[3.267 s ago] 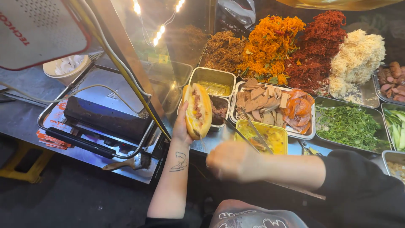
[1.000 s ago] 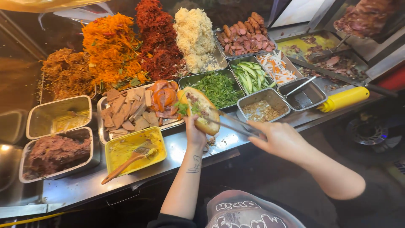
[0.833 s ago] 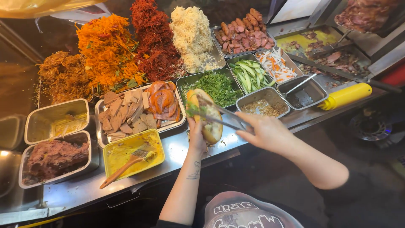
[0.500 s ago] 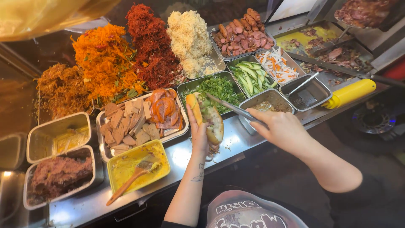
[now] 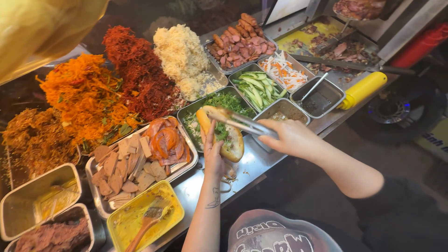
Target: The person prepares a sandwich by slicing a baguette with scissors, then filling it with various meats, vegetables, and sauces from metal containers. They use tongs to add ingredients and squeeze bottles for condiments before handing the finished sandwich to a customer.
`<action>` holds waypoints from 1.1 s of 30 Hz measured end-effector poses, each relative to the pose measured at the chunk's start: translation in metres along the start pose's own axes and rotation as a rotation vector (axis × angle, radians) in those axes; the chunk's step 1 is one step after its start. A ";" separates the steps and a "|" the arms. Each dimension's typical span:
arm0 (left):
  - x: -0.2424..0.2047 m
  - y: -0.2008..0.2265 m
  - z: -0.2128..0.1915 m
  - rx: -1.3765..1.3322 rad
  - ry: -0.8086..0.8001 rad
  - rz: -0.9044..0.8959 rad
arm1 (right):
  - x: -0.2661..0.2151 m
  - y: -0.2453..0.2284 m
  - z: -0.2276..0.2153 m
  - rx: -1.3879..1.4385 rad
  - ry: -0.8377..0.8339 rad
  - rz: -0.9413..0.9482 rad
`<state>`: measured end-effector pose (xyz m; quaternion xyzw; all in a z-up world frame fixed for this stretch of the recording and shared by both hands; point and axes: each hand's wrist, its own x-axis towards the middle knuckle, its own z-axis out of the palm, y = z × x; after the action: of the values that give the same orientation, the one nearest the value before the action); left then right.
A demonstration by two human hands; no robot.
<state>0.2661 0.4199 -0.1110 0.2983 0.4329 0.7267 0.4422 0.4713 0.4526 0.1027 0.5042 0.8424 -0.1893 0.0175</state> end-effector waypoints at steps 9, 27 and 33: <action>0.028 0.022 0.051 -0.214 -0.009 -0.088 | 0.064 0.129 -0.055 -0.280 0.202 0.157; 0.093 -0.050 0.181 -0.307 0.392 -0.080 | 0.111 0.230 -0.107 0.085 -0.092 -0.126; 0.094 -0.015 0.199 -0.345 0.470 -0.110 | 0.132 0.256 -0.092 -0.195 -0.032 -0.246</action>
<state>0.3937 0.5808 -0.0312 0.0184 0.4092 0.8136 0.4127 0.6402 0.7024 0.0817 0.3902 0.9117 -0.1152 0.0565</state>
